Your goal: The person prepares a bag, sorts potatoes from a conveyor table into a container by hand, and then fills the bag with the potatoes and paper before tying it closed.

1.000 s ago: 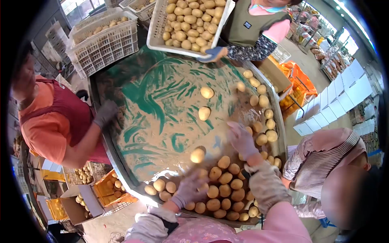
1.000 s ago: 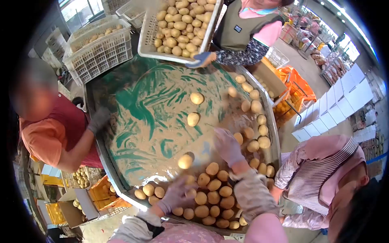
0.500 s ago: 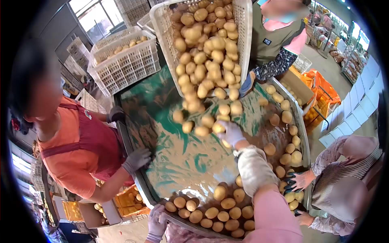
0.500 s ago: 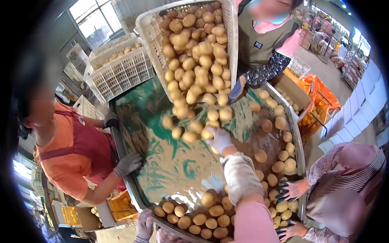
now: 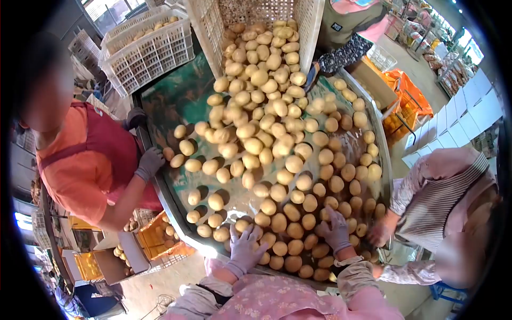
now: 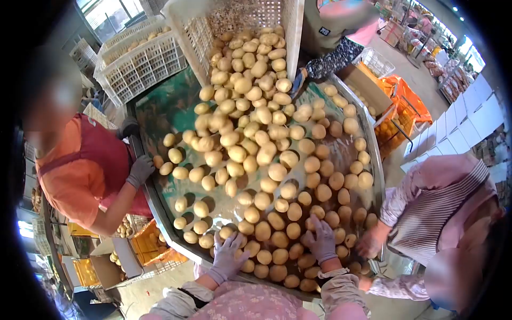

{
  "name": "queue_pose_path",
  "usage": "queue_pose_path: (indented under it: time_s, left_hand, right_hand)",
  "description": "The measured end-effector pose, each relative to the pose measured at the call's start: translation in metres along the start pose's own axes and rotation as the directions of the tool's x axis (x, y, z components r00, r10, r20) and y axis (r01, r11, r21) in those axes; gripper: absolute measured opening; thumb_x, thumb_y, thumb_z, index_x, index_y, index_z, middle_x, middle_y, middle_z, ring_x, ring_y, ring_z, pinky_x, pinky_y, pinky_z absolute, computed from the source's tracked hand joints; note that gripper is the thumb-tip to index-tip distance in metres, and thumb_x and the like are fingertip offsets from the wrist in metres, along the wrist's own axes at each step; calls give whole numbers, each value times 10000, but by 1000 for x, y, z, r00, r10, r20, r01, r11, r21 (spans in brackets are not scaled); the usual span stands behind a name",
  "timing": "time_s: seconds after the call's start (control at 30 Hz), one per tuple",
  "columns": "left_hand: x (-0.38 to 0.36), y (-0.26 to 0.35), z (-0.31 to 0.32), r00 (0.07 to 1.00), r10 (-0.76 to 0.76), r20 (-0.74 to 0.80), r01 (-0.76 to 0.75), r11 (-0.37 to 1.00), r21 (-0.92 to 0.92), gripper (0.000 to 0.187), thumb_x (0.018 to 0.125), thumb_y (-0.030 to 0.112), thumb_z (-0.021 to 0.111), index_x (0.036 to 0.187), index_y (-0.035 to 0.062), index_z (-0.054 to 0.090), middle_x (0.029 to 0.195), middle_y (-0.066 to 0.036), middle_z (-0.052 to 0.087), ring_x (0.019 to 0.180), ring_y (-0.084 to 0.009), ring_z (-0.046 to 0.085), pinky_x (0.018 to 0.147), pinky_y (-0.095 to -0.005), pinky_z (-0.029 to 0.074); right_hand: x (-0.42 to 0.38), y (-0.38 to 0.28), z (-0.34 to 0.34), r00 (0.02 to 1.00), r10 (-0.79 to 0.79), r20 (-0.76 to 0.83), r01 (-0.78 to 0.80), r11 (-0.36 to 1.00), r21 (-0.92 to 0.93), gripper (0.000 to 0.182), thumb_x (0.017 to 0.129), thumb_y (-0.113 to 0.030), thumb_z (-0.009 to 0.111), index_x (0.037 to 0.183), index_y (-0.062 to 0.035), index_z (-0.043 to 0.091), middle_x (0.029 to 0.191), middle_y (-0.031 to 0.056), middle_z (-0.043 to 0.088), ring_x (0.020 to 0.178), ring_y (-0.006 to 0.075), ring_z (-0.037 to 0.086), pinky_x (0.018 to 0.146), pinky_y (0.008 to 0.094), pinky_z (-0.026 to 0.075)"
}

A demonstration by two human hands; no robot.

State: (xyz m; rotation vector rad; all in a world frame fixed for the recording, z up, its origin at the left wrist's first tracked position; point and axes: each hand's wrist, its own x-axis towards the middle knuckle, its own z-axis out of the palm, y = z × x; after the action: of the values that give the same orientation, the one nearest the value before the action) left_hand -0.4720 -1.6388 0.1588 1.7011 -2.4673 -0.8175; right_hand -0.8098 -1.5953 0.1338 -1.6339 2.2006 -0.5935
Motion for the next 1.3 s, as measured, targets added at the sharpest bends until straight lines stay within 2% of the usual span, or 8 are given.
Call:
queue_pose_path:
  time_s: [0.1,0.3,0.5,0.57,0.67,0.93,1.13,1.3]
  left_hand:
    - [-8,-3,-2,990,102,96,-102,995,-3,650,942,525,587,1484,174,510,1526,-88,472,1479,-523,189,1227,-631,140]
    - [-51,-41,-12,972,234,19,-235,966,110,497,938,386,610,1388,177,602,1420,-70,576,1391,-408,411,1181,-572,298]
    - [-58,-44,-5,949,267,-170,-253,962,99,467,864,296,681,1306,147,659,1303,-70,652,1291,-367,520,1132,-543,356]
    - [-55,-36,-4,958,217,-189,-200,974,107,456,855,284,687,1287,138,671,1298,-64,653,1290,-348,524,1115,-535,372]
    - [-55,-40,-3,951,234,-203,-219,971,90,439,851,271,690,1267,131,682,1265,-61,663,1266,-340,545,1086,-519,400]
    - [-42,-30,-14,904,50,-425,-104,989,-104,407,902,214,664,1298,124,639,1314,-124,606,1217,-349,558,1042,-483,437]
    - [62,-4,-30,946,-58,318,-40,955,294,496,933,214,597,1424,271,563,1296,-113,581,1248,-313,577,1024,-488,462]
    - [77,-1,-21,936,-117,331,41,973,227,351,938,184,601,1285,235,587,1325,-166,508,1150,-368,628,911,-476,552]
  right_hand:
    - [-19,-15,-5,981,-133,-138,121,988,-97,506,841,-180,688,1324,-54,608,1344,233,566,1270,433,519,1067,493,447]
    - [-33,-67,-1,812,-547,202,574,812,-109,345,839,-271,707,1183,-256,704,1284,167,620,1202,410,572,1072,604,388]
    - [70,-102,-6,809,-443,-386,448,890,-82,140,904,-113,626,1014,-86,707,1024,124,702,1039,379,648,974,522,459]
    - [116,-125,16,902,-373,-218,418,879,228,169,921,-162,610,1050,-103,702,1056,118,699,1152,384,615,984,521,471]
    - [153,-151,48,920,-145,365,301,857,-418,264,940,-215,581,1171,-127,673,1229,105,653,1277,392,533,981,527,484]
    - [124,-125,53,934,-135,331,278,857,-434,531,922,-189,622,1441,-208,515,1311,131,556,1230,325,561,968,530,472]
    - [150,-102,48,881,17,473,112,964,-242,647,917,-262,625,1527,-191,420,1383,207,558,1251,372,580,1026,480,483]
    - [199,-232,26,868,-152,472,243,960,-137,431,918,-288,630,1317,-138,568,1352,208,579,1159,393,633,943,483,538]
